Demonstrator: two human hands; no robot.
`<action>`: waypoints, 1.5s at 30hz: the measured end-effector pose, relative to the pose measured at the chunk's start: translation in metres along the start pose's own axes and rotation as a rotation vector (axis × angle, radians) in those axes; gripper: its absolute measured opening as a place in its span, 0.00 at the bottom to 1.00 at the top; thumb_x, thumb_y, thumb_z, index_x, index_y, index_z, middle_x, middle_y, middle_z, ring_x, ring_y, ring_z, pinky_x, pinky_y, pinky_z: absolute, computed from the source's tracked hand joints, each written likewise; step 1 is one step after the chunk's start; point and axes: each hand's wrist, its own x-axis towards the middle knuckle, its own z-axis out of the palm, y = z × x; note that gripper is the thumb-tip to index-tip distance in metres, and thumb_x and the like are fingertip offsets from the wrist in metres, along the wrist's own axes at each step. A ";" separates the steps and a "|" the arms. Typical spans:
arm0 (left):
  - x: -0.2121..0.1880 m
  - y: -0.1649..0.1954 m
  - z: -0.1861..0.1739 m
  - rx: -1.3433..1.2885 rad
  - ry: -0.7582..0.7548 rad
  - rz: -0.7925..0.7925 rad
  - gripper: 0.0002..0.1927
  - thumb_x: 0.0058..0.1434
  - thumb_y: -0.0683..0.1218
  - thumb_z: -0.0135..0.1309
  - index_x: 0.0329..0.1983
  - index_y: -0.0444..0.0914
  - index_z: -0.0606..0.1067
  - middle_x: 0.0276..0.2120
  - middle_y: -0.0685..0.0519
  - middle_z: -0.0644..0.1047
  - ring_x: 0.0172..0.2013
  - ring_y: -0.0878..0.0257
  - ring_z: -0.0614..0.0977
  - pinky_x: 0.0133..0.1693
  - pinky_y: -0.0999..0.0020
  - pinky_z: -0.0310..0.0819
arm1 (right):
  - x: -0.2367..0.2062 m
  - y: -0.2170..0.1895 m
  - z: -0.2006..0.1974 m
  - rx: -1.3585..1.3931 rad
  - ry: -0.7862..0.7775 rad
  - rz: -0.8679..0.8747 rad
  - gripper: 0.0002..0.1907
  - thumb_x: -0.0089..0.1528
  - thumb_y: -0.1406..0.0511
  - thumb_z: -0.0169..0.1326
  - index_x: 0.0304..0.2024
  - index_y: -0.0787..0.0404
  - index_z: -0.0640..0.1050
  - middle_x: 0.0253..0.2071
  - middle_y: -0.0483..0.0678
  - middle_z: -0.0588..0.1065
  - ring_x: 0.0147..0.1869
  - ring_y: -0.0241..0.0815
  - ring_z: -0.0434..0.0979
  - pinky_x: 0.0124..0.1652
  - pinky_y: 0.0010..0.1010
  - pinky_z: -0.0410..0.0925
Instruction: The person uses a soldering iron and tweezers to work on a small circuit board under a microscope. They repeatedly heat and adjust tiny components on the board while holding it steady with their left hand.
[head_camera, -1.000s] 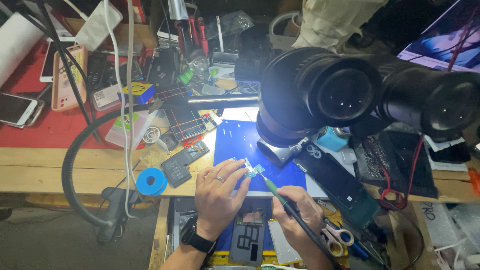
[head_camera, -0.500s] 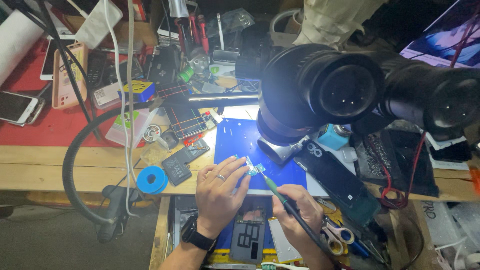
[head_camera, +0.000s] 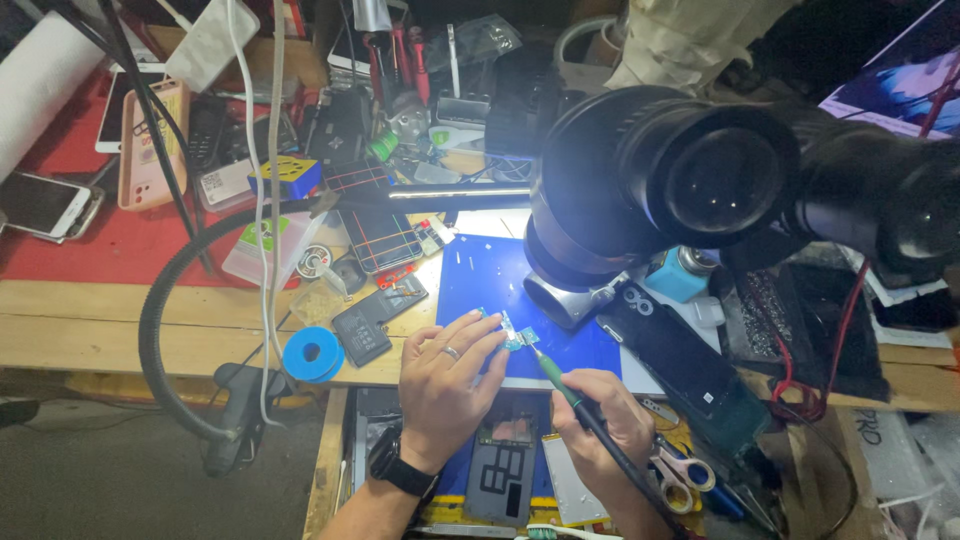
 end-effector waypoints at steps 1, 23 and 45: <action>0.000 0.000 0.000 0.000 -0.004 0.000 0.09 0.59 0.45 0.63 0.43 0.44 0.81 0.49 0.59 0.82 0.54 0.63 0.81 0.53 0.61 0.65 | 0.000 0.000 0.000 -0.010 0.001 -0.021 0.14 0.55 0.71 0.64 0.44 0.60 0.78 0.39 0.48 0.80 0.32 0.33 0.79 0.31 0.24 0.73; 0.000 0.001 0.000 0.001 -0.005 -0.001 0.09 0.59 0.45 0.63 0.43 0.44 0.81 0.50 0.59 0.82 0.55 0.63 0.81 0.54 0.61 0.65 | 0.000 -0.001 -0.002 -0.021 0.005 -0.057 0.14 0.56 0.71 0.64 0.44 0.61 0.77 0.39 0.50 0.79 0.35 0.34 0.80 0.34 0.25 0.74; 0.000 0.000 0.001 0.009 -0.007 -0.005 0.09 0.59 0.46 0.64 0.43 0.44 0.81 0.49 0.59 0.82 0.54 0.63 0.81 0.53 0.61 0.65 | 0.000 -0.003 -0.003 -0.040 -0.001 -0.046 0.14 0.56 0.72 0.63 0.43 0.61 0.77 0.38 0.49 0.80 0.33 0.33 0.80 0.31 0.24 0.73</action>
